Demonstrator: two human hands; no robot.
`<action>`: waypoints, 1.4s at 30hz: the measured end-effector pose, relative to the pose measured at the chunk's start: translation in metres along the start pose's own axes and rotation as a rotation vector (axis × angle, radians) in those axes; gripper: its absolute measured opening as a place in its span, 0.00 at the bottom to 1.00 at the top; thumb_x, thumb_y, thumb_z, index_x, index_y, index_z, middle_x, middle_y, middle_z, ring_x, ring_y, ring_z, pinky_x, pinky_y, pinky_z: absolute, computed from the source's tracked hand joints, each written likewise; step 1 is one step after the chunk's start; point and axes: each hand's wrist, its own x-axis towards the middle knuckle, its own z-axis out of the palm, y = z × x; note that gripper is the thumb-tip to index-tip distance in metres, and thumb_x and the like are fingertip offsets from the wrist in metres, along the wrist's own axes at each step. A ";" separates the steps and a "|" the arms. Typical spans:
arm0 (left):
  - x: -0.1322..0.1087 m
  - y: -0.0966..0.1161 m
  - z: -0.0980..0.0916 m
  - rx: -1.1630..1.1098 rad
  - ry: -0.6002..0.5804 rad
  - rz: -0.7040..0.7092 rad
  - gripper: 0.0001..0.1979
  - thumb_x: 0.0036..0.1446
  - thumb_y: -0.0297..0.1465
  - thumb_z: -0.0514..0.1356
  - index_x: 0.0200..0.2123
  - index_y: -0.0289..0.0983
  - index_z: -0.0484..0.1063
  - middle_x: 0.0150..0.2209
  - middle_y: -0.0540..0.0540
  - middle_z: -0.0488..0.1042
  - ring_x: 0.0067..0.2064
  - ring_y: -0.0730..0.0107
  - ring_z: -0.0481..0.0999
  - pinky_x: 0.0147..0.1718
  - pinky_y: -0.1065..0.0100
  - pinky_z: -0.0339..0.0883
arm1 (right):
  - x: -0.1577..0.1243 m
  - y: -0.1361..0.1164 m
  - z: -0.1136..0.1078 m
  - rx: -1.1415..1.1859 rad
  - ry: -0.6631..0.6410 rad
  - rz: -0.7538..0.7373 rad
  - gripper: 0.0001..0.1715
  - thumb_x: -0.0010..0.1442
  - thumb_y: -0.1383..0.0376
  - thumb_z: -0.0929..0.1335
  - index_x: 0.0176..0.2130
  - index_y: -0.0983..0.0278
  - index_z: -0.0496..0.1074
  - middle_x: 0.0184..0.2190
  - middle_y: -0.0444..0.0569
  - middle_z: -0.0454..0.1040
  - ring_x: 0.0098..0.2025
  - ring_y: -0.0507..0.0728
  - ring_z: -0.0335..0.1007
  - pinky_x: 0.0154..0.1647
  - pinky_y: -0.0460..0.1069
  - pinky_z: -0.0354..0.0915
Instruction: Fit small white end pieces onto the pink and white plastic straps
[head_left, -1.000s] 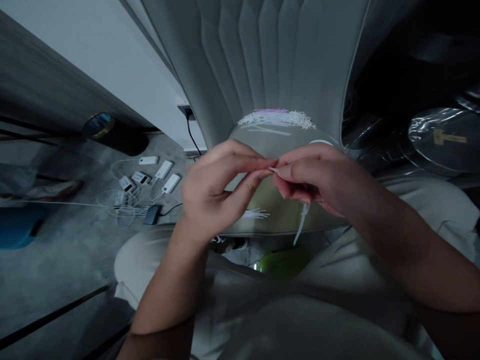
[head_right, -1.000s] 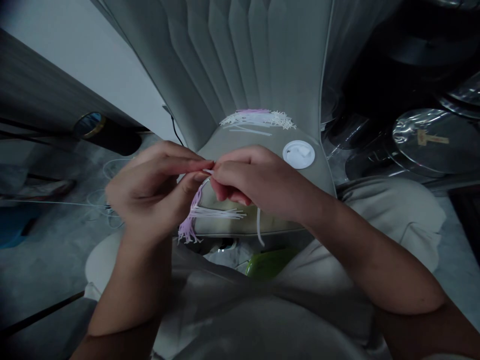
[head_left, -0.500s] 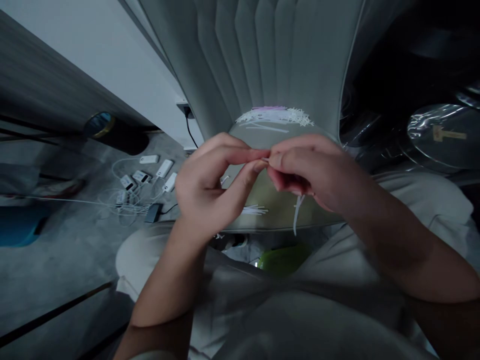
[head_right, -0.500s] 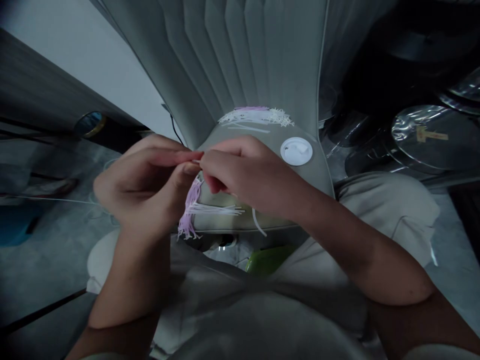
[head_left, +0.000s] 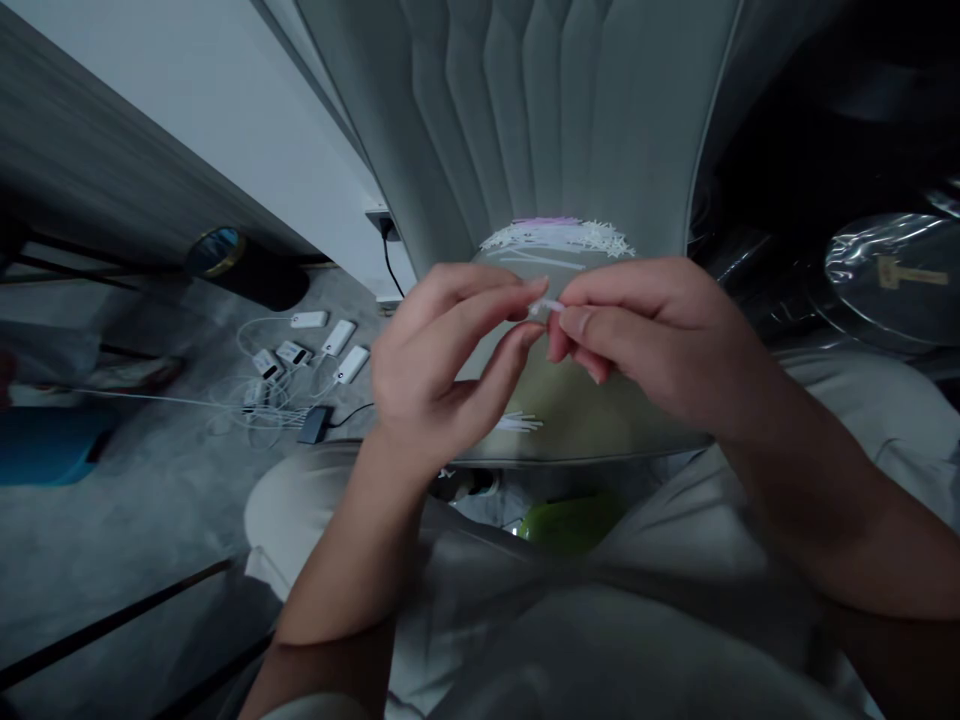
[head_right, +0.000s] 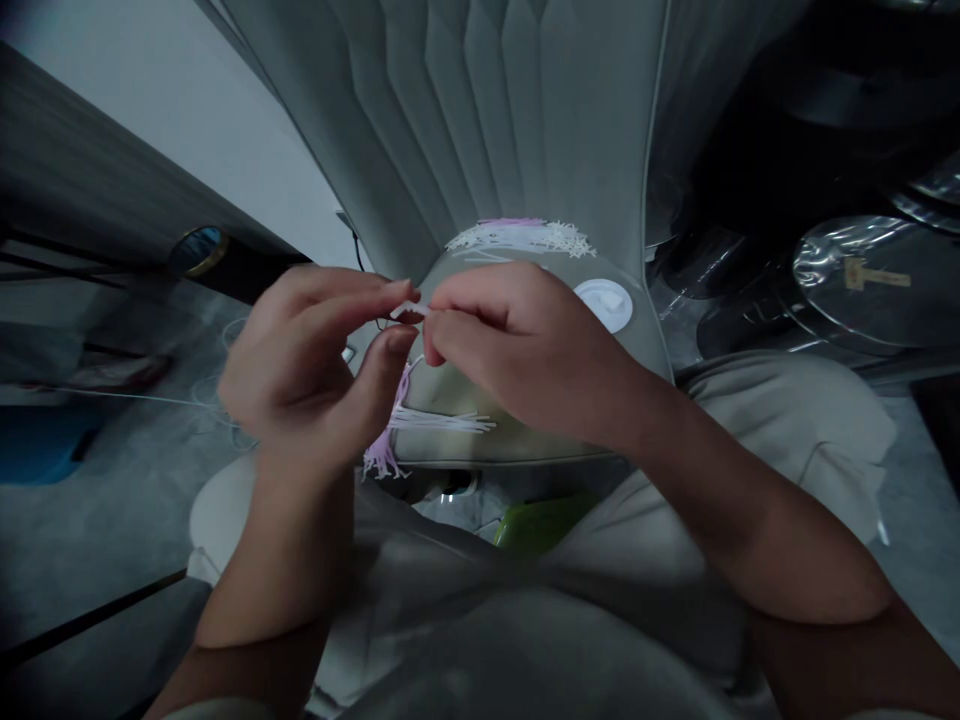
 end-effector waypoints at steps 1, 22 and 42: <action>-0.001 -0.001 0.001 0.010 0.012 0.022 0.13 0.60 0.30 0.62 0.47 0.49 0.74 0.40 0.50 0.76 0.42 0.69 0.76 0.42 0.63 0.73 | 0.000 0.000 0.001 0.008 -0.002 0.001 0.16 0.62 0.70 0.62 0.24 0.64 0.70 0.18 0.41 0.60 0.23 0.48 0.56 0.25 0.46 0.52; -0.008 -0.012 0.004 0.086 -0.004 0.151 0.11 0.59 0.27 0.62 0.45 0.45 0.75 0.38 0.50 0.77 0.38 0.71 0.77 0.37 0.67 0.72 | 0.003 0.008 0.006 0.220 -0.087 0.115 0.14 0.58 0.69 0.62 0.22 0.64 0.66 0.16 0.39 0.51 0.22 0.48 0.51 0.22 0.46 0.47; 0.000 0.006 -0.011 -0.131 -0.069 -0.245 0.06 0.61 0.38 0.60 0.36 0.44 0.72 0.34 0.48 0.73 0.37 0.69 0.74 0.36 0.61 0.71 | 0.004 0.005 -0.007 -0.142 -0.117 -0.073 0.12 0.63 0.64 0.66 0.29 0.63 0.75 0.24 0.43 0.69 0.29 0.50 0.63 0.29 0.45 0.58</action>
